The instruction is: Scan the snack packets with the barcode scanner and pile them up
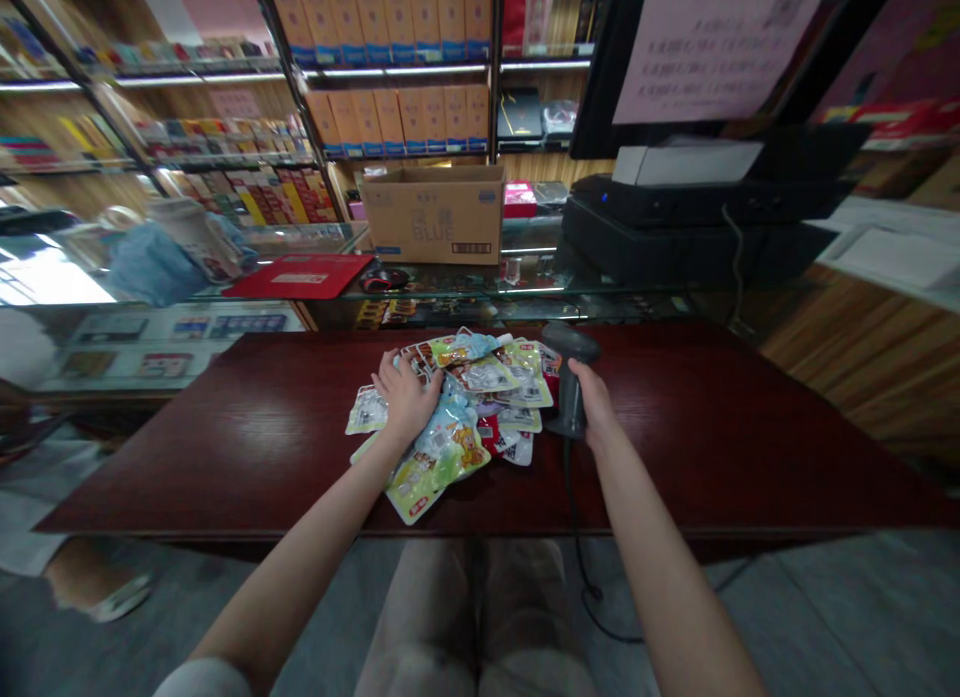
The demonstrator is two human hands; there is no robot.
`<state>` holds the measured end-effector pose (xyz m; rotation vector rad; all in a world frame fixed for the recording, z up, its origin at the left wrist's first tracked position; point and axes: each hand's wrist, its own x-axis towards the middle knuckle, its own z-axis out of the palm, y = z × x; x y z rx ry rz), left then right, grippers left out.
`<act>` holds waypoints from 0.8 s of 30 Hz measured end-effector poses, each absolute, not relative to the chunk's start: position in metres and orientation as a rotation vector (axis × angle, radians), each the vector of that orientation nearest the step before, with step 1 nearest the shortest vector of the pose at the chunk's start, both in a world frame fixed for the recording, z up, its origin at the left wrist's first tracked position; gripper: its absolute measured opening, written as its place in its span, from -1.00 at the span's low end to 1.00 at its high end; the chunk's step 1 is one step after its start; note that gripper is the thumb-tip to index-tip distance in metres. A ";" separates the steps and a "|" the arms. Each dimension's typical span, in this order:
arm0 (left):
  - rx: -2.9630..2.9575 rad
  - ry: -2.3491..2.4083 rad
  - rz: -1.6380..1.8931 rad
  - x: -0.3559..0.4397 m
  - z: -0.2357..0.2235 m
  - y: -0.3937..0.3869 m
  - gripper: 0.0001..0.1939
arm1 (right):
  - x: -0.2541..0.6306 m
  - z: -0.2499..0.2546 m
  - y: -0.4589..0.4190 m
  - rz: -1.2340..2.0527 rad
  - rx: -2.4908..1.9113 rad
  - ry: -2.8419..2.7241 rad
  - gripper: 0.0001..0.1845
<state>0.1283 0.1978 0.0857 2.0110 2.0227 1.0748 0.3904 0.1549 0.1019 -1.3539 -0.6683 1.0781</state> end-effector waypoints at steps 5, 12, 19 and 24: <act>2.144 1.353 1.374 0.137 0.116 0.166 -0.75 | 0.365 0.124 0.118 1.001 -1.205 -0.616 -0.64; 1.849 0.736 1.003 0.173 0.128 0.120 -0.49 | 0.325 0.116 0.095 0.913 -1.229 -0.789 -0.58; 1.621 0.496 0.835 0.179 0.106 0.120 -0.16 | 0.303 0.106 0.094 0.941 -1.166 -0.881 -0.42; 1.508 0.427 0.873 0.180 0.084 0.121 -0.18 | 0.307 0.100 0.091 0.921 -1.238 -1.024 -0.46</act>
